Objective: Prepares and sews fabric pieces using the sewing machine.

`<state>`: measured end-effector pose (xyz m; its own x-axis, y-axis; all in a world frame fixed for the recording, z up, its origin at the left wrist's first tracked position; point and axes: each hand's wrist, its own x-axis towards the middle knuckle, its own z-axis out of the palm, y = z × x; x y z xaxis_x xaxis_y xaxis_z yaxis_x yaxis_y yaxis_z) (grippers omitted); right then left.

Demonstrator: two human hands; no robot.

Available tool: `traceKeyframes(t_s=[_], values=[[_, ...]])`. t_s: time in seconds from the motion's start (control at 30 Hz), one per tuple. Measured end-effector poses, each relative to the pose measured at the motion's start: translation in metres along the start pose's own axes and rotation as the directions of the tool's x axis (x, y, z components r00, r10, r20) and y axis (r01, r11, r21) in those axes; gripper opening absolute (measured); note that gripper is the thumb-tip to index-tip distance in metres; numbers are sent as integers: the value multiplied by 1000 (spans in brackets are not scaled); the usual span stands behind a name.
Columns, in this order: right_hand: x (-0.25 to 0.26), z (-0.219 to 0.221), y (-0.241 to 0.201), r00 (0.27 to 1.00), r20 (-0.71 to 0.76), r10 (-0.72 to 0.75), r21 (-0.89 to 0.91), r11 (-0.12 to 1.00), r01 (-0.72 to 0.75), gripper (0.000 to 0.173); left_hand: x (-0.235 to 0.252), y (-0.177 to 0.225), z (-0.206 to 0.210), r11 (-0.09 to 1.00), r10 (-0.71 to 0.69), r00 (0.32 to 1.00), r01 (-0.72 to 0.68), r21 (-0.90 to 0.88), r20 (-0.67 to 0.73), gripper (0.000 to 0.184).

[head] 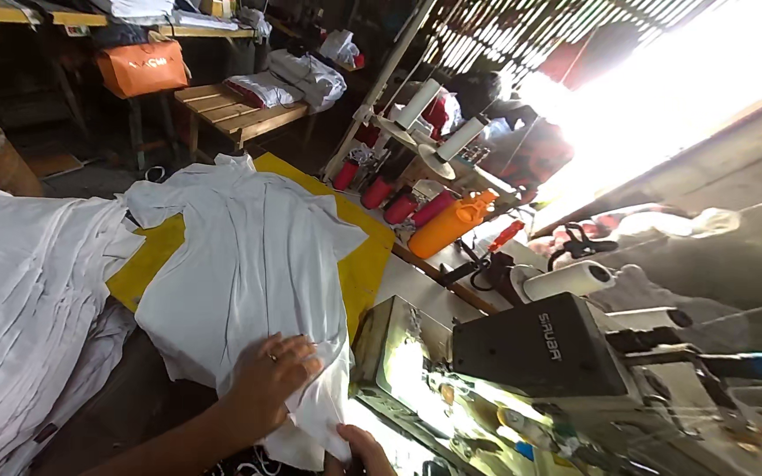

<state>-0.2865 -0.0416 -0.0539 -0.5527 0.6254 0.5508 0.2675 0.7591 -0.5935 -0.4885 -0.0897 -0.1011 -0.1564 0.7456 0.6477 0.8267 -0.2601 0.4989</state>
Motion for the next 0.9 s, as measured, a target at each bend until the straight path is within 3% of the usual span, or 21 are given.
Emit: traceKeyframes(t_s=[0.1, 0.17, 0.23, 0.3, 0.37, 0.43, 0.53, 0.63, 0.9], values=[[2, -10, 7, 998, -11, -65, -194, 979, 62, 16, 12, -16, -26, 997, 39, 975, -51, -50, -217, 27], [3, -14, 18, 992, -58, -108, -258, 962, 90, 10, 14, -20, -47, 987, 138, 965, -152, -48, -224, 25], [-4, -13, 30, 992, -36, -125, -245, 963, 112, 8, 5, -25, -54, 977, 211, 968, -212, 5, -133, 25], [-21, -10, 48, 989, 89, -121, -249, 958, 140, 17, -18, -43, -46, 972, 221, 975, -222, 73, 17, 27], [-36, -6, 71, 949, 307, -77, -253, 954, 159, 35, -46, -62, -32, 976, 160, 972, -182, 116, 172, 29], [-46, -4, 84, 912, 410, -1, -224, 969, 102, 41, -66, -67, -24, 995, 68, 967, -84, 55, 245, 29], [-47, -3, 86, 935, 348, 73, -151, 988, -21, 27, -72, -60, -23, 996, -78, 971, 88, -34, 225, 29], [-41, 3, 83, 957, 243, 162, -138, 982, -131, 11, -65, -55, -19, 979, -202, 967, 204, 2, 157, 41], [-42, 8, 80, 964, 198, 178, -286, 951, -117, 13, -61, -55, -17, 975, -216, 960, 203, 91, 175, 35]])
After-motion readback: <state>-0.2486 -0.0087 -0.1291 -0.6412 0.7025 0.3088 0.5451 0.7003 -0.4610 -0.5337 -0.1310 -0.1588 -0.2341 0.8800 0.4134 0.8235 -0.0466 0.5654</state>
